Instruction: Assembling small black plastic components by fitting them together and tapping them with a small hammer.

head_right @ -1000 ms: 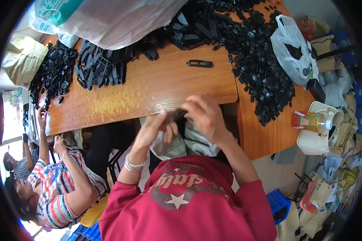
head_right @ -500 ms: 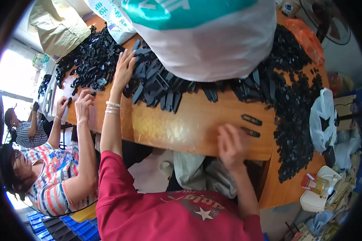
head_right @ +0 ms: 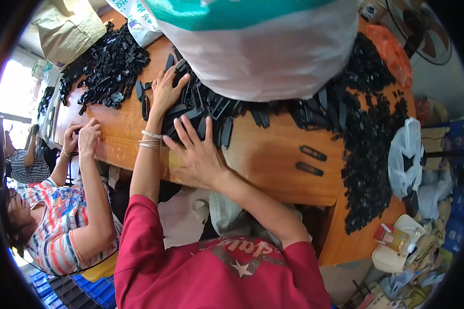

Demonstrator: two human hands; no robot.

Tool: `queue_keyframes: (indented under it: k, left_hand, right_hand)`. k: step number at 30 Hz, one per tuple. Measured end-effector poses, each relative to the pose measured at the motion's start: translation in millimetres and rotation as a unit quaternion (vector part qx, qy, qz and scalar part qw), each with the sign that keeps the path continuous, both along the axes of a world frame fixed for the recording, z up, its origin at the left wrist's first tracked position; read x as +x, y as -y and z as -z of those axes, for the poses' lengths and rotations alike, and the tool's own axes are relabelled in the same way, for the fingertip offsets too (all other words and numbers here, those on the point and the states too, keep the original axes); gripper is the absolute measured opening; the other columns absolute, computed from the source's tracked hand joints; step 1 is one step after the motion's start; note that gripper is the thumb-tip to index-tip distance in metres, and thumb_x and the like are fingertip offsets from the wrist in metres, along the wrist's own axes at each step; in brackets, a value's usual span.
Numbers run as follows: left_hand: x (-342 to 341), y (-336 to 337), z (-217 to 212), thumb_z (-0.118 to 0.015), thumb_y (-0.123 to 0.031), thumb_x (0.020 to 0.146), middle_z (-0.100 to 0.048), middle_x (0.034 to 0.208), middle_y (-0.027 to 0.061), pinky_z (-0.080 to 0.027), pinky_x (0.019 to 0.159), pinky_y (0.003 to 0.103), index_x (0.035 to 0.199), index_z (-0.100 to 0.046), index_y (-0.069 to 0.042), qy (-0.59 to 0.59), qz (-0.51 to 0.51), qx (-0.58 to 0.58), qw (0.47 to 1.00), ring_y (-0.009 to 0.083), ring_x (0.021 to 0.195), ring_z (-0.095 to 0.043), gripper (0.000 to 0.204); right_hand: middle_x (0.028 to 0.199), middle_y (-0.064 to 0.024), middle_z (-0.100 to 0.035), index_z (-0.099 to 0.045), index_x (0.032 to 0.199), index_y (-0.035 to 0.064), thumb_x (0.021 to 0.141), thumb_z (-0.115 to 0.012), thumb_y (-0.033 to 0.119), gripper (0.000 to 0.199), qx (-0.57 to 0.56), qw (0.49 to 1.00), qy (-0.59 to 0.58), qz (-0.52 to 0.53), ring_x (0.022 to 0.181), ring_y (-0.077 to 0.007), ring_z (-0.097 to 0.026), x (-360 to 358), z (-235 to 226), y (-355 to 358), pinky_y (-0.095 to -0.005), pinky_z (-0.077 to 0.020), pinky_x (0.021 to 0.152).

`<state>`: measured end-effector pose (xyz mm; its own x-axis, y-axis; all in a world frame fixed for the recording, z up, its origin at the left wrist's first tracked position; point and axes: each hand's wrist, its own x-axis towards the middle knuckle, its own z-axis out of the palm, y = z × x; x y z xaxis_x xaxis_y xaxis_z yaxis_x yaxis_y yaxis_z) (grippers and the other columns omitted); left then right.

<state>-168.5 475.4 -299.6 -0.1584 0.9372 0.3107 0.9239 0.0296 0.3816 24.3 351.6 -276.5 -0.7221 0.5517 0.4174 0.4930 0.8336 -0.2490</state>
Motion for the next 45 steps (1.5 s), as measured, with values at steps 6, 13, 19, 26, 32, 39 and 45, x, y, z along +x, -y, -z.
queue_keyframes:
  k: [6,13,19,26,32,39,45]
  left_hand:
    - [48.4,35.8,0.1,-0.038,-0.047,0.097,-0.051,0.137,0.0054,-0.022,0.105,0.055,0.131,-0.055,-0.018,0.034,-0.082,-0.008,0.996,0.0342,0.133,-0.036,0.048]
    - [75.7,68.4,-1.2,-0.049,-0.042,0.095,-0.051,0.134,0.0188,-0.022,0.109,0.052,0.12,-0.065,-0.012,0.089,-0.081,0.047,0.992,0.0357,0.13,-0.039,0.041]
    - [7.0,70.8,-13.9,-0.068,-0.032,0.086,-0.059,0.121,0.0169,-0.037,0.101,0.041,0.104,-0.071,-0.004,0.161,-0.07,0.22,0.96,0.033,0.117,-0.051,0.033]
    - [-44.8,56.1,13.0,-0.049,-0.043,0.094,-0.035,0.148,0.0169,-0.019,0.113,0.049,0.136,-0.051,-0.018,-0.048,-0.082,0.038,0.995,0.0381,0.141,-0.022,0.049]
    - [-14.9,66.4,18.1,-0.054,-0.027,0.093,-0.044,0.139,0.0216,-0.032,0.107,0.045,0.128,-0.054,-0.009,-0.002,-0.097,0.128,0.987,0.0398,0.133,-0.034,0.039]
    - [-46.3,60.7,13.5,-0.054,-0.033,0.092,-0.032,0.147,0.0241,-0.027,0.109,0.05,0.138,-0.047,-0.016,-0.003,-0.214,0.06,0.975,0.0399,0.138,-0.026,0.049]
    - [-52.4,61.6,26.7,-0.051,-0.024,0.095,-0.039,0.145,0.0212,-0.024,0.113,0.043,0.13,-0.055,-0.01,0.232,-0.03,0.125,0.964,0.0417,0.138,-0.026,0.038]
  right_hand:
    - [0.141,-0.0113,-0.036,-0.056,0.126,0.0234,0.075,-0.069,0.045,0.058,0.044,0.999,-0.017,0.003,0.141,-0.0294,-0.022,48.5,9.0,0.9,-0.0744,-0.0184,0.101]
    - [0.138,-0.0147,-0.039,-0.059,0.122,0.0189,0.079,-0.066,0.043,0.049,0.027,0.998,-0.059,-0.014,0.139,-0.0325,-0.027,82.4,14.1,12.6,-0.0747,-0.0103,0.102]
    - [0.149,-0.0114,-0.034,-0.058,0.127,0.0191,0.078,-0.067,0.042,0.054,-0.025,0.997,-0.079,-0.004,0.143,-0.0329,-0.02,88.1,10.2,24.0,-0.0725,-0.0053,0.104]
    - [0.15,-0.0093,-0.035,-0.062,0.123,0.018,0.079,-0.066,0.042,0.051,-0.039,0.997,-0.063,0.011,0.143,-0.0314,-0.02,84.5,4.8,20.6,-0.0704,-0.0037,0.106]
    - [0.149,-0.0096,-0.036,-0.062,0.124,0.0178,0.08,-0.065,0.042,0.05,-0.028,0.998,-0.062,0.013,0.143,-0.0315,-0.021,84.7,7.9,18.4,-0.0707,-0.0029,0.106]
    - [0.148,-0.0081,-0.037,-0.061,0.124,0.0168,0.081,-0.064,0.042,0.05,-0.031,0.998,-0.059,0.012,0.142,-0.0311,-0.023,81.3,5.1,19.2,-0.0703,-0.0038,0.106]
    - [0.148,-0.0087,-0.038,-0.059,0.126,0.0168,0.081,-0.065,0.041,0.051,-0.038,0.997,-0.069,0.019,0.142,-0.0307,-0.024,85.4,8.7,18.4,-0.0697,-0.0028,0.107]
